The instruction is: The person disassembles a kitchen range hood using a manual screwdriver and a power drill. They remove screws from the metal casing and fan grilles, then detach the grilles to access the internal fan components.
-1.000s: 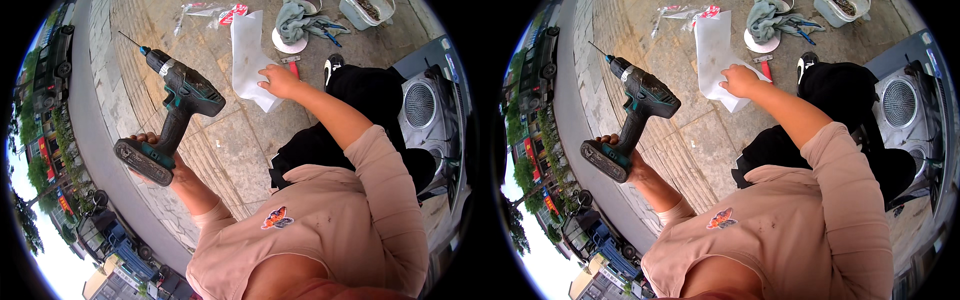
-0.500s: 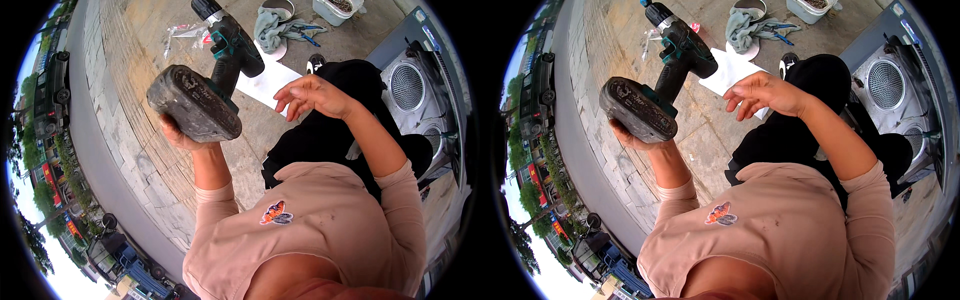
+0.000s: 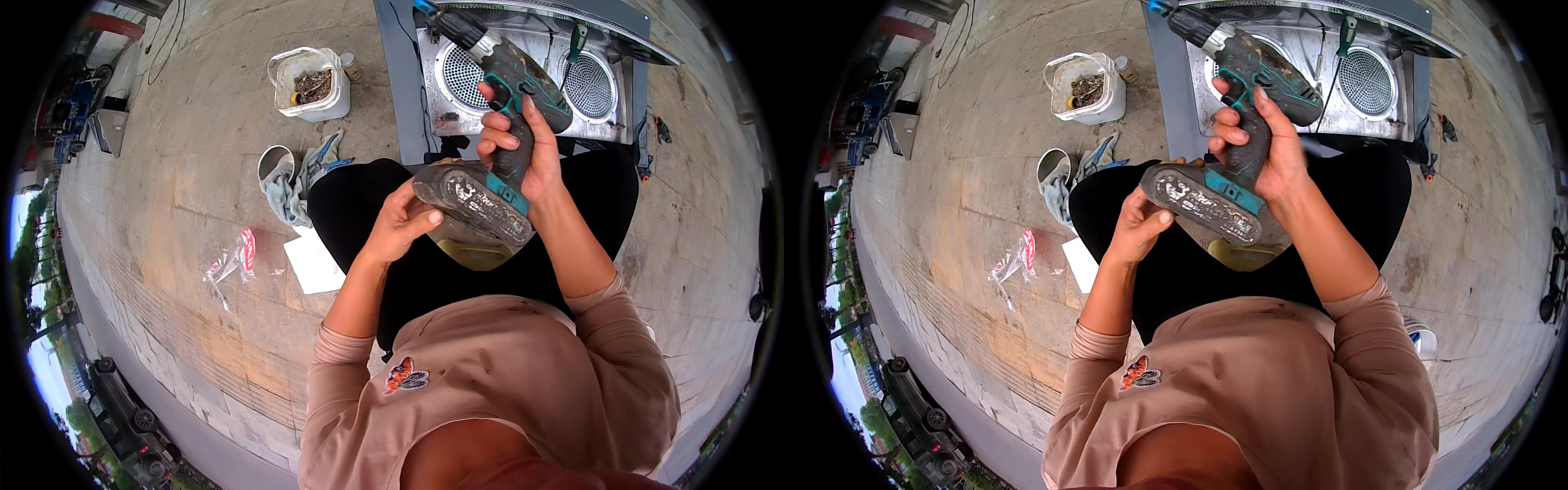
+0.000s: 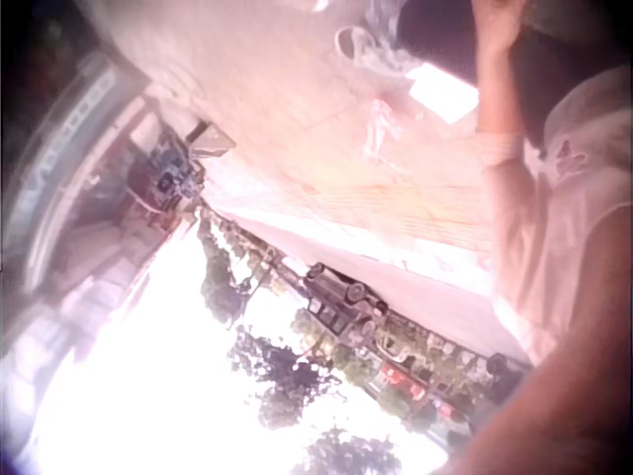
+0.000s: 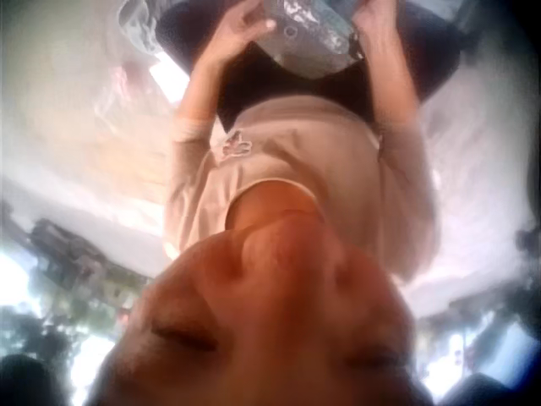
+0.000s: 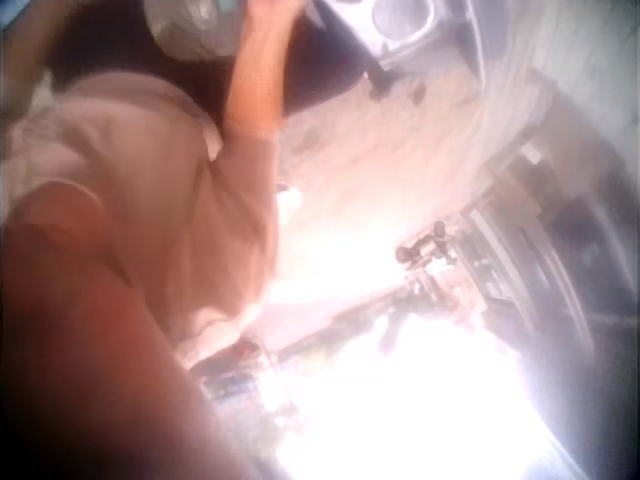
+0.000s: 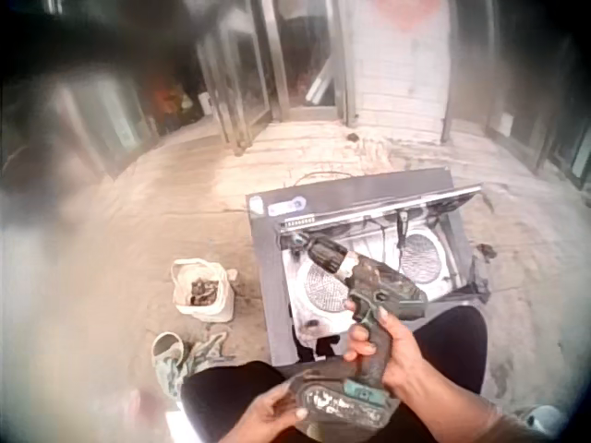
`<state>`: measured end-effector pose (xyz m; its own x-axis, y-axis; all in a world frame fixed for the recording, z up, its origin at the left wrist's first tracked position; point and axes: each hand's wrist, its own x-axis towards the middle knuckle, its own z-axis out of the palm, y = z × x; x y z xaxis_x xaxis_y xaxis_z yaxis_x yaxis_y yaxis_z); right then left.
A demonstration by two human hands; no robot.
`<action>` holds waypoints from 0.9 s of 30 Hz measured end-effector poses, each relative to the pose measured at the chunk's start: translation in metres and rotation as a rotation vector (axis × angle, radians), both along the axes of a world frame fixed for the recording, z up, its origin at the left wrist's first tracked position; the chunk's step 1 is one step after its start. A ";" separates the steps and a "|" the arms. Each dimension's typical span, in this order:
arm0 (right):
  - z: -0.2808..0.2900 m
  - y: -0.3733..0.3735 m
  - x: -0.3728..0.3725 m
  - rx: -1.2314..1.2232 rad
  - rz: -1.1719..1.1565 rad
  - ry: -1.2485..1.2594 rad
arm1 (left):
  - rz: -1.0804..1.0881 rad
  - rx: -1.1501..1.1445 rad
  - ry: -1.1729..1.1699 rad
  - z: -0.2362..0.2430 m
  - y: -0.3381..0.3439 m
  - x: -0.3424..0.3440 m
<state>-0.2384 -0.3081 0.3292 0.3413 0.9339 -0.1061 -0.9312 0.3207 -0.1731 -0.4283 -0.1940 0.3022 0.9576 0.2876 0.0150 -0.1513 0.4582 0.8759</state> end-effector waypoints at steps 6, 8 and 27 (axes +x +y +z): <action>-0.038 -0.135 0.053 -0.498 -0.393 -0.776 | -0.190 0.163 0.304 -0.038 -0.006 0.085; -0.054 -0.150 0.055 -0.708 -0.438 -0.957 | -0.210 0.112 0.353 -0.035 -0.013 0.130; -0.116 -0.004 0.229 -1.247 -0.319 -1.773 | 0.016 -0.010 0.609 -0.113 0.031 0.317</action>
